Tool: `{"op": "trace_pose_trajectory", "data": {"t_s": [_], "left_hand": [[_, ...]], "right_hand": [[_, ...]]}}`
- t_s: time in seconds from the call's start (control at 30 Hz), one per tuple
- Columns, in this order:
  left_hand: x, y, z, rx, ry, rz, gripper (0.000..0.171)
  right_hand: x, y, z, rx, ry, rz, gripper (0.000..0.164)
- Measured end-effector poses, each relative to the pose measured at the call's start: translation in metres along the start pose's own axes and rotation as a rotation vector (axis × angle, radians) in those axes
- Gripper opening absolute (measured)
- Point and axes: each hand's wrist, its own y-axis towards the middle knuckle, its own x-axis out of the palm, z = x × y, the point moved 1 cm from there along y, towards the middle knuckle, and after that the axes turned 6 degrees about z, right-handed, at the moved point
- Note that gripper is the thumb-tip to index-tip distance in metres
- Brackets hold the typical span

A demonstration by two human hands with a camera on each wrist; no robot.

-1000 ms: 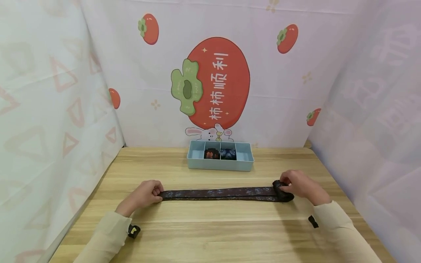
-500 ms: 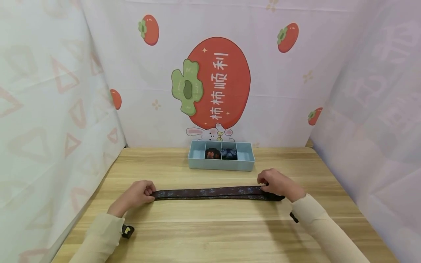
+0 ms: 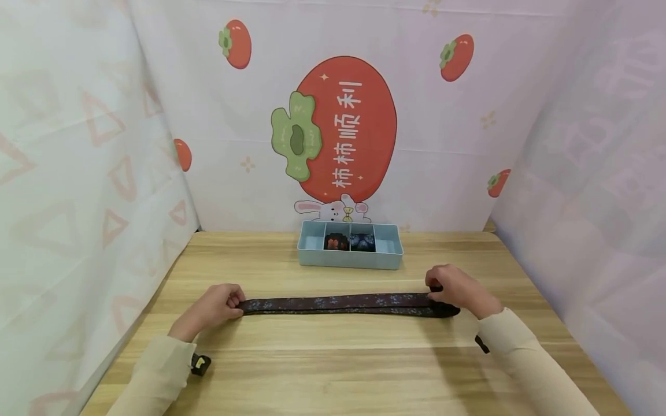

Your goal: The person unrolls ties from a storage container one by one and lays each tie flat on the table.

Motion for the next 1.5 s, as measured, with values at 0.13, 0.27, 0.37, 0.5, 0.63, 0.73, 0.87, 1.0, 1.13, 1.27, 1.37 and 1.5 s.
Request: {"op": "trace_pose_trajectory", "data": {"t_s": [0.13, 0.27, 0.37, 0.5, 0.63, 0.73, 0.87, 1.0, 1.13, 1.27, 1.37, 1.5], "left_hand": [[-0.002, -0.001, -0.001, 0.004, 0.000, -0.006, 0.018], [0.000, -0.001, -0.003, 0.009, -0.001, -0.014, 0.018], [0.000, 0.000, -0.004, 0.010, 0.005, -0.011, 0.018], [-0.001, 0.001, -0.002, 0.021, 0.012, -0.005, 0.019], [-0.003, 0.000, 0.000, 0.017, 0.010, -0.004, 0.019], [-0.004, -0.001, 0.001, 0.010, 0.006, -0.002, 0.019], [-0.003, -0.001, 0.001, 0.010, 0.003, -0.003, 0.018], [-0.001, -0.002, 0.001, -0.002, -0.009, 0.000, 0.018], [-0.002, -0.004, 0.002, -0.001, -0.018, 0.007, 0.019], [0.000, -0.004, 0.000, 0.005, -0.012, 0.012, 0.019], [0.001, -0.003, -0.003, 0.013, -0.009, 0.011, 0.019], [0.001, -0.002, -0.004, 0.024, -0.011, 0.008, 0.018]], "right_hand": [[-0.005, -0.011, 0.011, 0.022, 0.001, 0.014, 0.016], [-0.009, -0.025, 0.022, 0.063, 0.014, 0.018, 0.015], [-0.010, -0.035, 0.029, 0.070, 0.026, 0.024, 0.014], [-0.010, -0.042, 0.034, 0.074, 0.038, 0.031, 0.014], [-0.012, -0.037, 0.029, 0.064, 0.034, 0.042, 0.014], [-0.012, -0.030, 0.020, 0.056, 0.035, 0.040, 0.015], [-0.008, -0.020, 0.010, 0.032, 0.018, -0.010, 0.017], [-0.003, -0.016, 0.007, 0.007, -0.002, -0.047, 0.015], [-0.001, -0.020, 0.012, 0.007, 0.000, -0.036, 0.015], [-0.004, -0.028, 0.018, 0.013, 0.020, -0.004, 0.015], [-0.008, -0.034, 0.026, 0.022, 0.034, 0.024, 0.016], [-0.014, -0.044, 0.036, 0.053, 0.025, 0.041, 0.016]]}}
